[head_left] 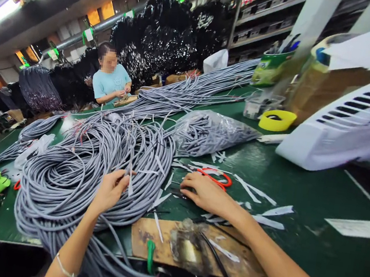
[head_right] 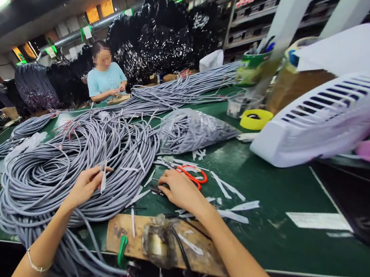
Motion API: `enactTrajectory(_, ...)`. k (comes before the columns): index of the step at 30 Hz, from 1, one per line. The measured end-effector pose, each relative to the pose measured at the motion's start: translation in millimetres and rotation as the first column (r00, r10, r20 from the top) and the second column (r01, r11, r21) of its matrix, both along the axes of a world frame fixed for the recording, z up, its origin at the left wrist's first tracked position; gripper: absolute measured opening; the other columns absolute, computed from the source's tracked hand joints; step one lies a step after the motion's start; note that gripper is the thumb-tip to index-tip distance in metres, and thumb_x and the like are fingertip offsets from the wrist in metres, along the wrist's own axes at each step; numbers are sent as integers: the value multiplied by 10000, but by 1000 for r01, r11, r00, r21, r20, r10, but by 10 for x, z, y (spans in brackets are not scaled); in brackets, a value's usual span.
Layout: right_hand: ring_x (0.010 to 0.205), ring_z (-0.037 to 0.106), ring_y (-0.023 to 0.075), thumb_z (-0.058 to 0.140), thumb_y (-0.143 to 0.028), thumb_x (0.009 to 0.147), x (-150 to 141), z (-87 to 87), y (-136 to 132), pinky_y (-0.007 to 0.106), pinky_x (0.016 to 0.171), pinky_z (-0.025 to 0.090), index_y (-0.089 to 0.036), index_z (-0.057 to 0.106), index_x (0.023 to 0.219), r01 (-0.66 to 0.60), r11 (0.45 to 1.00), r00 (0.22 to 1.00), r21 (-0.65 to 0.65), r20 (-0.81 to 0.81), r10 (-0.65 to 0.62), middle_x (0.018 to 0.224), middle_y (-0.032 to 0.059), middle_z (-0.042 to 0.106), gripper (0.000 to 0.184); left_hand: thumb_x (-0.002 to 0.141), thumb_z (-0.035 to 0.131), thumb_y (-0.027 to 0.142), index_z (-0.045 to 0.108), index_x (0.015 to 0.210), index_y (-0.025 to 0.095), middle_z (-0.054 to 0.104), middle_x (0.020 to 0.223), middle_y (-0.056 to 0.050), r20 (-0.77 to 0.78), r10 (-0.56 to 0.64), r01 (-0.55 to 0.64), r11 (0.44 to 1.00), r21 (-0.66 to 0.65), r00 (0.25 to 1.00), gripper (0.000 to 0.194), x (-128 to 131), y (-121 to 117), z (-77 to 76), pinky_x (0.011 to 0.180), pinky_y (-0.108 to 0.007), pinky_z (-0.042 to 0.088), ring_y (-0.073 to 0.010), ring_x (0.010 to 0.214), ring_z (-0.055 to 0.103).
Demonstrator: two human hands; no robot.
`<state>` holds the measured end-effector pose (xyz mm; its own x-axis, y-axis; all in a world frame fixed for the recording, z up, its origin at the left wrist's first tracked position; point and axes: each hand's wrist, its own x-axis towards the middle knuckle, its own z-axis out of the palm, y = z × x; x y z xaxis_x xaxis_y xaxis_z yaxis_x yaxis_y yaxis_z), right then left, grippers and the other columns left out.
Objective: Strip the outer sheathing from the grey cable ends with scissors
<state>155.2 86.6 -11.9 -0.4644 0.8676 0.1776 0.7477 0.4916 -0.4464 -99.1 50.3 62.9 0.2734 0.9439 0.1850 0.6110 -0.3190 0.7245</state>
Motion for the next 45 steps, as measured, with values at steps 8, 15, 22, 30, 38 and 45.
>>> enactTrajectory(8,828,590,220,450,-200,793,164,-100,-161,328,763,438,-191,669,796,194,980,979,47,55,-197,849,83,661,219,804,474,344,665,977,70,602,607,-30,135,23,-17,999,-48,991,376,179,96,-325,477,-215,378,-125,518,501)
enactTrajectory(15,765,620,235,439,-230,793,480,-160,-234,322,652,456,-199,681,824,425,904,899,52,86,-428,839,78,689,246,794,488,280,674,979,87,678,727,-84,138,45,-40,998,-40,989,326,162,36,-381,515,-231,433,-163,613,583)
enactTrajectory(22,833,590,217,535,-179,727,89,-147,32,299,753,440,-188,645,692,316,946,948,76,7,-317,810,75,665,115,785,510,216,674,998,132,674,687,-45,82,11,-10,1000,-13,997,281,209,-10,-381,505,-217,437,-140,559,569)
enactTrajectory(30,625,540,197,363,-107,763,-67,-43,4,312,603,418,-179,512,718,384,919,895,91,-279,-347,642,72,560,171,799,497,176,675,876,138,660,714,-54,33,33,-37,988,149,999,198,258,-80,-333,573,-243,441,-154,620,577)
enactTrajectory(38,436,374,95,578,-493,699,-697,323,-145,222,419,317,-178,533,629,106,972,570,-211,-788,-233,456,-71,345,326,851,422,188,640,852,125,637,709,-64,-3,19,-18,983,182,1000,227,305,-144,-315,582,-247,422,-157,626,563)
enactTrajectory(45,492,460,105,515,-554,736,-961,323,-216,232,483,377,-156,550,606,38,955,408,-295,-868,-284,531,-4,529,419,840,410,198,589,792,132,616,665,-47,58,135,-143,976,164,989,196,327,-159,-340,533,-227,415,-148,588,560)
